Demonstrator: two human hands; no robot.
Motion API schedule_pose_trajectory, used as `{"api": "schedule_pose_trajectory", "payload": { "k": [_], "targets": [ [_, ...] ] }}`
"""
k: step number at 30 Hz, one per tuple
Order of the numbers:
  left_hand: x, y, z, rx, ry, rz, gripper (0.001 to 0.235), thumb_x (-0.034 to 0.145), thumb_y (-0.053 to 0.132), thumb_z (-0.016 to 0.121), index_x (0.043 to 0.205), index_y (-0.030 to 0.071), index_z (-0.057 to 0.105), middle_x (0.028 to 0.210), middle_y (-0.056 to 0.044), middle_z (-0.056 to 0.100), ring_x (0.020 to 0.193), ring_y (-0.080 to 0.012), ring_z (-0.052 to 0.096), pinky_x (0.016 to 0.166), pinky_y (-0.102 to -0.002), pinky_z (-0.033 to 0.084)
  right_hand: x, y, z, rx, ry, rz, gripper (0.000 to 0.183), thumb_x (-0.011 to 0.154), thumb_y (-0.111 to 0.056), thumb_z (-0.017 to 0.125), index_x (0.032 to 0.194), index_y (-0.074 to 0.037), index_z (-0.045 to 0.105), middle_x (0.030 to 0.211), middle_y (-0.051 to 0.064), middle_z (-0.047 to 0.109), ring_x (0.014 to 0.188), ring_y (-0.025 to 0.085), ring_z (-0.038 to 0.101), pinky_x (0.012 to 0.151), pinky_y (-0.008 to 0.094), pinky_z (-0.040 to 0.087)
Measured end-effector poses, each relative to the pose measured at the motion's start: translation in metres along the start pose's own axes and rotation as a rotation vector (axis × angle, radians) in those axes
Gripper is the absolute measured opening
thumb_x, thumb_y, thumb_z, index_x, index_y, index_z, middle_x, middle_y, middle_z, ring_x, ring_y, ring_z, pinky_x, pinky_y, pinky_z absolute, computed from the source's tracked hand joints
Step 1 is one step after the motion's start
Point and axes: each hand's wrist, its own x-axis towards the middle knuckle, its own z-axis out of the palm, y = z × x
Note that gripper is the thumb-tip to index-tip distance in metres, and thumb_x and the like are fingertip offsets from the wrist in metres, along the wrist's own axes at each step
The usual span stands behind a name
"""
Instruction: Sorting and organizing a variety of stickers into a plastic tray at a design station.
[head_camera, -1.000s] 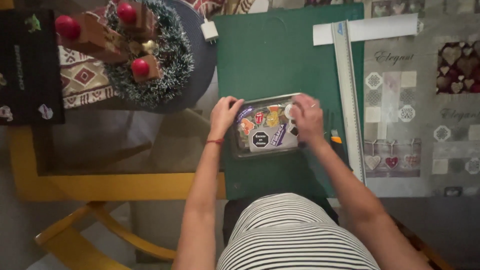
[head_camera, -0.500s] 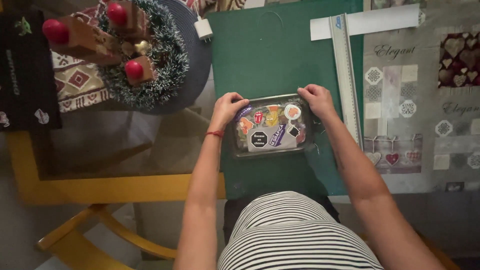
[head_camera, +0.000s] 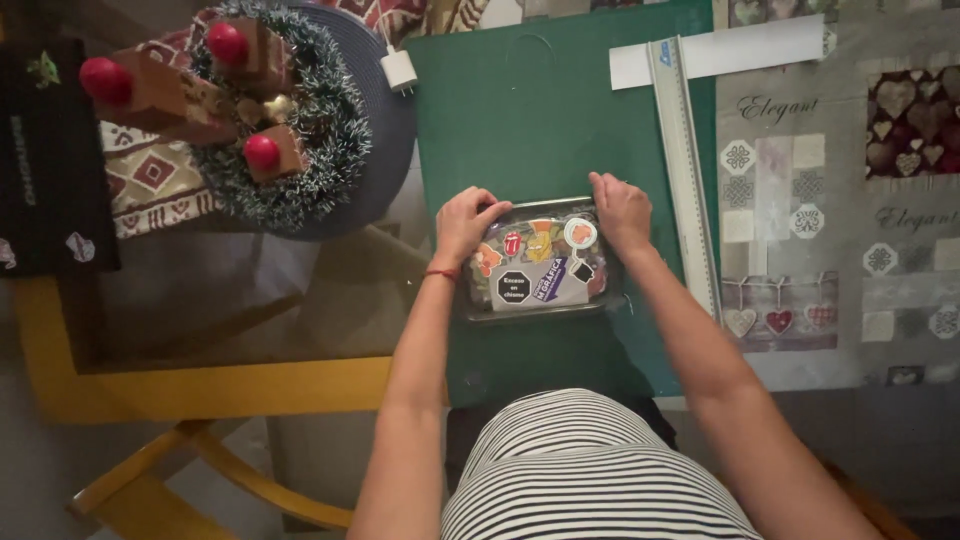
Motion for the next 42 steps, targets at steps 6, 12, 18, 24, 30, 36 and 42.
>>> {"api": "schedule_pose_trajectory", "payload": {
  "k": [6,12,18,24,30,36,42],
  "targets": [
    [-0.001,0.004,-0.005,0.062,-0.024,0.011,0.042,0.098,0.064,0.072,0.093,0.023,0.077,0.092,-0.006,0.073,0.099,-0.0321,0.074,0.084,-0.047,0.058,0.000,0.001,0.003,0.008,0.054,-0.042,0.059,0.122,-0.056,0.043,0.094,-0.009,0.066,0.084,0.026,0.074,0.088,0.051,0.076,0.078,0.066,0.060],
    [-0.021,-0.032,-0.002,0.047,0.548,0.112,0.016,0.111,0.034,0.069,0.119,0.021,0.074,0.110,-0.004,0.072,0.111,-0.0269,0.071,0.100,-0.042,0.051,-0.077,-0.007,-0.053,0.318,-0.001,0.084,0.038,0.121,-0.040,0.045,0.130,-0.010,0.066,0.112,0.033,0.075,0.108,0.056,0.069,0.093,0.070,0.051],
    [-0.152,-0.001,-0.023,-0.350,0.235,-0.413,0.032,0.115,0.032,0.060,0.129,0.004,0.068,0.115,-0.031,0.074,0.095,-0.0464,0.076,0.063,-0.052,0.065,-0.132,0.039,-0.026,0.411,-0.068,0.164,0.032,0.117,-0.037,0.059,0.130,-0.012,0.075,0.118,0.018,0.079,0.117,0.043,0.070,0.100,0.059,0.054],
    [-0.184,-0.090,0.047,-0.862,0.237,-0.652,0.033,0.102,0.025,0.081,0.124,0.002,0.071,0.101,-0.014,0.075,0.070,-0.0218,0.076,0.054,-0.036,0.071,-0.130,0.070,-0.001,0.549,-0.110,0.193,0.026,0.115,-0.037,0.067,0.122,-0.015,0.078,0.106,0.014,0.079,0.105,0.035,0.075,0.090,0.050,0.056],
    [-0.186,-0.073,0.034,-0.934,0.249,-0.644,0.028,0.102,0.025,0.082,0.118,0.005,0.072,0.096,-0.009,0.073,0.064,-0.0215,0.077,0.052,-0.035,0.070,-0.155,0.065,-0.005,0.890,-0.193,0.416,0.029,0.110,-0.032,0.072,0.130,-0.011,0.072,0.093,0.004,0.070,0.074,0.016,0.068,0.060,0.032,0.063],
    [-0.216,-0.086,0.056,-1.009,0.154,-0.673,0.027,0.104,0.020,0.078,0.124,0.005,0.068,0.098,-0.010,0.077,0.079,-0.0295,0.082,0.069,-0.043,0.072,-0.204,0.044,-0.027,1.189,-0.376,0.577,0.031,0.105,-0.014,0.073,0.127,-0.008,0.052,0.095,0.012,0.074,0.074,0.029,0.080,0.068,0.047,0.070],
    [-0.218,-0.087,0.053,-1.047,0.193,-0.654,0.025,0.102,0.019,0.080,0.116,0.007,0.064,0.096,-0.012,0.079,0.081,-0.0286,0.083,0.074,-0.044,0.072,-0.207,0.052,-0.055,0.251,-0.136,0.161,0.025,0.112,-0.044,0.068,0.129,-0.026,0.072,0.091,0.002,0.081,0.081,0.026,0.080,0.071,0.044,0.062]
  ]
}}
